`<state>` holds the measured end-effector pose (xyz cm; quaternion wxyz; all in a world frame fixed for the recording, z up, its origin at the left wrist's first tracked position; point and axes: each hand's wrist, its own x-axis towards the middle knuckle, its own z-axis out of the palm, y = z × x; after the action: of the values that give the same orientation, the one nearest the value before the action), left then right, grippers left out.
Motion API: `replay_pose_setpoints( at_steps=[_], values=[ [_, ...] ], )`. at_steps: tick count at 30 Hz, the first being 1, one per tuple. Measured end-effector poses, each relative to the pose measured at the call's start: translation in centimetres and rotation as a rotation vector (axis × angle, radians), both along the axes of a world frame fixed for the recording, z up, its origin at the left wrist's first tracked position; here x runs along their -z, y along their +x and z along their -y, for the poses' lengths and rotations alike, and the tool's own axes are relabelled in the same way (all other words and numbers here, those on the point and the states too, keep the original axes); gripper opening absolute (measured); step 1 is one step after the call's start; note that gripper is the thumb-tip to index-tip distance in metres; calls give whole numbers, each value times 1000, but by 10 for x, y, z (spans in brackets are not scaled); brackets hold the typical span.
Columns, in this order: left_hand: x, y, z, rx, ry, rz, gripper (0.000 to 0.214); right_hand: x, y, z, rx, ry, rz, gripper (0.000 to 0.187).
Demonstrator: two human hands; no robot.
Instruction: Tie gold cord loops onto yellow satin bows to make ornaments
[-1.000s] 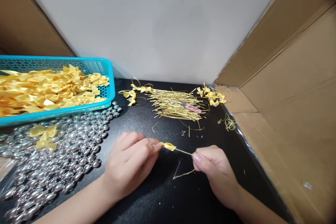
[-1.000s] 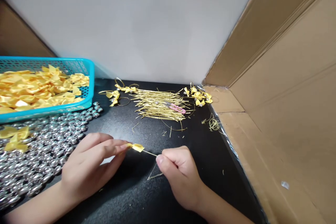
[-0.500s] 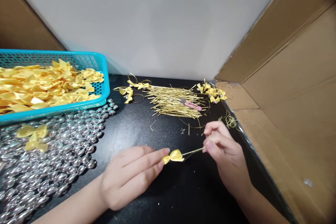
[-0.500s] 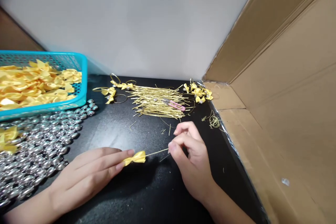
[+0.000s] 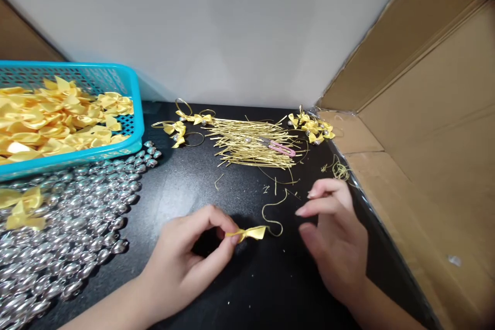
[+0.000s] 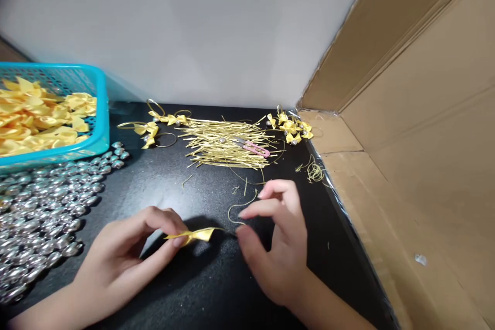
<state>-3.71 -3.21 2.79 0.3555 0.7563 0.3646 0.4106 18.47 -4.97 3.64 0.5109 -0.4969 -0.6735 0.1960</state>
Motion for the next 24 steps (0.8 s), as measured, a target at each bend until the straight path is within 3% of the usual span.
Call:
replay_pose_setpoints(
  at_steps=[5, 8, 12, 17, 24],
  values=[
    [-3, 4, 3, -33, -195, 7, 13, -2, -19, 6, -133, -11, 218, 20],
    [0, 4, 4, -9, -235, 6, 14, -4, -23, 3, -283, -225, 132, 16],
    [7, 4, 5, 33, -283, 19, 10, -5, -23, -3, -423, -511, -83, 24],
    [12, 5, 6, 80, -218, 28, 12, -1, -25, -4, -446, -675, -223, 20],
    [15, 4, 7, 88, -131, -16, 16, -1, -29, -1, -417, -642, -122, 19]
  ],
)
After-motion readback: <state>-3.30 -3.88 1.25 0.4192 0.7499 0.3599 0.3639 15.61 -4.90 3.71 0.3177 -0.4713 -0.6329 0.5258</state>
